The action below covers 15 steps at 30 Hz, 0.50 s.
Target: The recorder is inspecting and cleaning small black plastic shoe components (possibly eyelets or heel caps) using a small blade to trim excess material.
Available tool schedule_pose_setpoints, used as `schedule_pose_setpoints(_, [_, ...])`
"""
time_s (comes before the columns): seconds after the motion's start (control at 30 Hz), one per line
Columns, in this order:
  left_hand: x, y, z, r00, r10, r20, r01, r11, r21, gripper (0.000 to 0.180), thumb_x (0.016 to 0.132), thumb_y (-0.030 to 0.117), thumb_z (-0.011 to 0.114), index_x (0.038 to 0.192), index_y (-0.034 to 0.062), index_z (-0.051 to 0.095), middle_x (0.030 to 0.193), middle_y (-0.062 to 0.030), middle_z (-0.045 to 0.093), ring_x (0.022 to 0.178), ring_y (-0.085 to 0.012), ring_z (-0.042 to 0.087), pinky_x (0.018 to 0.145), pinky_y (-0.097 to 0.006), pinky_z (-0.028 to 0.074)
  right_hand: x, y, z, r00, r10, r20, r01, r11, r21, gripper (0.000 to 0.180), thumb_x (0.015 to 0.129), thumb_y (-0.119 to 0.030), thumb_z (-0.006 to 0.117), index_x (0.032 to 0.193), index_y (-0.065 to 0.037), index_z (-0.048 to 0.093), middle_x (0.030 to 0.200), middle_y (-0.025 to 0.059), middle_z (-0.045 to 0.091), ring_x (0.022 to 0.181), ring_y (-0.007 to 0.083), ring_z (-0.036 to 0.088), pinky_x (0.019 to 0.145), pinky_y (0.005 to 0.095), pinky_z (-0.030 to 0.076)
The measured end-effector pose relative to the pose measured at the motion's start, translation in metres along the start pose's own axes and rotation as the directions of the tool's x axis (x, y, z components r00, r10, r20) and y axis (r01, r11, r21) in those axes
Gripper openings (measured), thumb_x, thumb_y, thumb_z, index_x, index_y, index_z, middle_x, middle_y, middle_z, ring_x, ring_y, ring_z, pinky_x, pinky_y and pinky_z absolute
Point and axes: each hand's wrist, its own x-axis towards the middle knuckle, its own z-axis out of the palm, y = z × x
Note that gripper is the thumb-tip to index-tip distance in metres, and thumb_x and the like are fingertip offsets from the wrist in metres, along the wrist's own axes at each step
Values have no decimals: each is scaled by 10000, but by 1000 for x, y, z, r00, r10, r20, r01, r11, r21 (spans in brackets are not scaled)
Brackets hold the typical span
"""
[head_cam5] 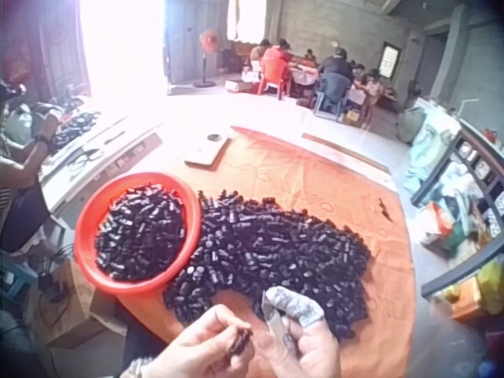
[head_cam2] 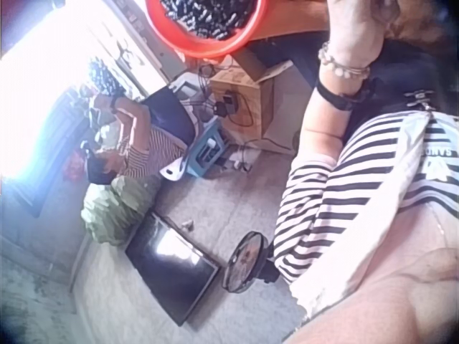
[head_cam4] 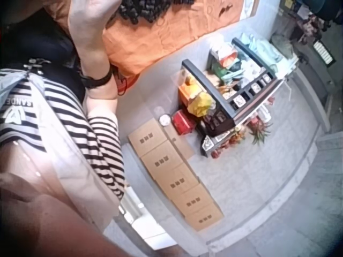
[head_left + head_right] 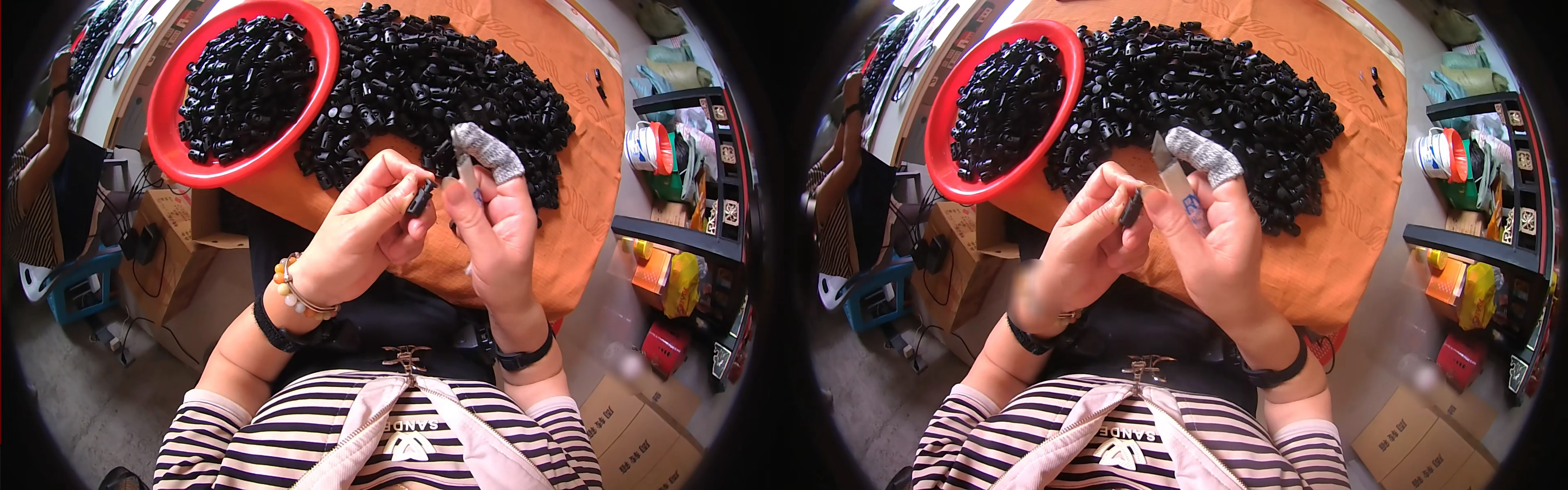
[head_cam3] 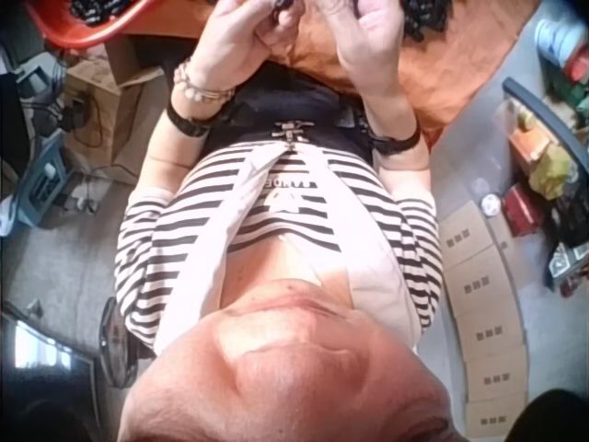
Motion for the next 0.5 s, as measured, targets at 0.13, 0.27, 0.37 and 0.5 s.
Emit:
schedule_pose_setpoints(0.13, [0,3,-1,999,-12,-53,9,999,-52,132,961,192,394,1039,110,463,670,-15,461,489,-55,319,448,-184,259,-8,-9,-6,997,51,52,-56,995,82,420,876,-79,568,1237,45,393,1150,104,515,1005,113,502,893,255,391])
schedule_pose_setpoints(0.27, [0,6,2,997,-9,-79,4,998,-58,133,961,196,397,1041,111,461,650,-1,455,484,-43,314,445,-180,256,-17,-5,-8,988,91,129,-82,994,-73,397,861,-57,581,1212,39,422,1120,111,553,1010,110,523,877,241,409])
schedule_pose_setpoints(0.37, [-1,5,5,993,-16,-119,10,999,-50,138,962,199,396,1042,105,457,653,11,475,482,-29,312,441,-173,248,-19,-5,-6,989,65,133,-52,993,-102,378,843,-13,586,1187,37,437,1053,122,602,931,107,572,819,226,448])
schedule_pose_setpoints(0.5, [-2,6,5,995,14,-97,-16,1000,-23,131,945,212,464,1010,98,471,718,22,509,559,-7,432,454,-160,283,-19,-2,-6,986,76,146,-61,993,-104,382,839,-21,594,1186,34,444,1049,121,604,924,100,568,802,221,451])
